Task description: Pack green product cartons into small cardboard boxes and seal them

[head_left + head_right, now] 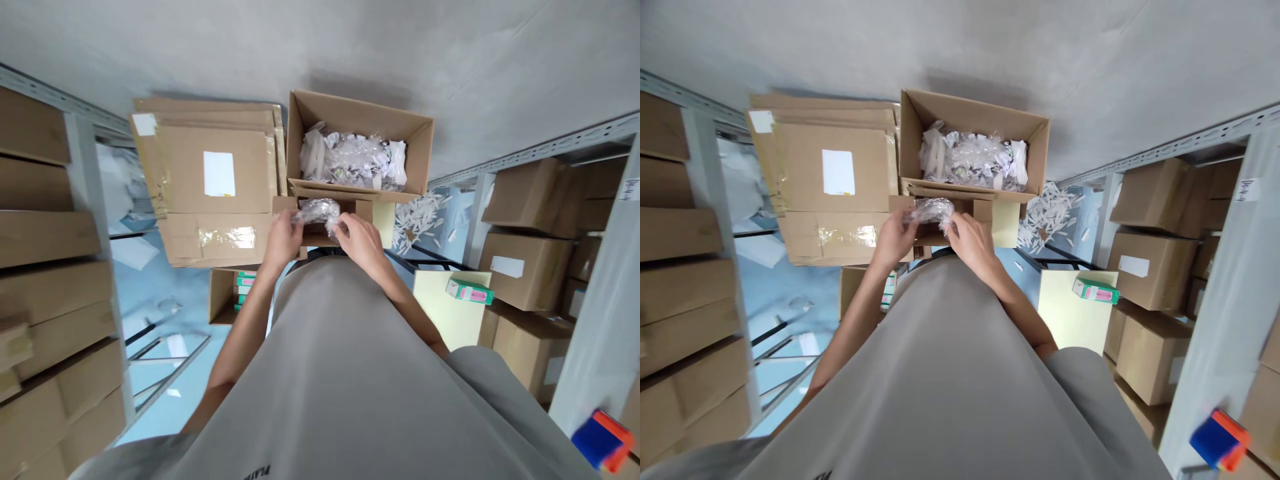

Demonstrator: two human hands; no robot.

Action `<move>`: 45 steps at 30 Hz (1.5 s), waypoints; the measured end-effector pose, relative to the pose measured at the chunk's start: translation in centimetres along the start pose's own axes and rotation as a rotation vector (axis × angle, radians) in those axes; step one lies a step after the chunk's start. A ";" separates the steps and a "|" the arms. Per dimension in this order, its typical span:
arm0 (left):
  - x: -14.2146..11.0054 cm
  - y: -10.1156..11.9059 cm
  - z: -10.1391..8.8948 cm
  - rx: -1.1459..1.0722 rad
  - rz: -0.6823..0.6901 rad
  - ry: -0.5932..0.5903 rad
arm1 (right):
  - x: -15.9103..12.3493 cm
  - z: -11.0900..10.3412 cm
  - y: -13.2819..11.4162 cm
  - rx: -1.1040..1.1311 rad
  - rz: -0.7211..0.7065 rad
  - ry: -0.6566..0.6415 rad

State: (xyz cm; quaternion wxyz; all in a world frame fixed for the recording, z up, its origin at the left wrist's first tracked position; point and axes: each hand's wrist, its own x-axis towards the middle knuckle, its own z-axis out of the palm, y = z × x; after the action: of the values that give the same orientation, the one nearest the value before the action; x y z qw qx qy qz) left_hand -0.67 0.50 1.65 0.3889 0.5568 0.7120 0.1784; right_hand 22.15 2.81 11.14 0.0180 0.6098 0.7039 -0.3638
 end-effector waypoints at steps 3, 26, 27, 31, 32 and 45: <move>1.1 -0.5 -0.1 0.026 -0.015 -0.007 | 2.6 1.5 0.5 -0.137 0.066 -0.120; -1.1 2.2 -0.3 0.131 0.016 0.334 | -1.4 2.0 8.2 -0.124 0.297 0.371; -1.0 2.0 -0.1 0.151 0.006 0.381 | -1.4 2.3 8.7 -0.127 0.308 0.387; -0.3 1.4 1.1 0.102 -0.103 0.300 | -1.0 3.1 10.2 -0.115 0.315 0.338; -0.2 1.3 1.4 0.084 -0.120 0.271 | -0.8 3.3 10.4 -0.104 0.312 0.318; 2.1 -2.7 2.9 -0.208 -0.264 0.242 | 0.1 4.0 8.5 -0.081 0.338 0.254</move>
State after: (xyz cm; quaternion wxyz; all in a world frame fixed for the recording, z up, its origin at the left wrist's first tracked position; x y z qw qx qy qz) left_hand -0.39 1.04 -2.81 0.3760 0.3899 0.7981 0.2640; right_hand 27.86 0.71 4.00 0.0144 0.7591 0.6021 -0.2471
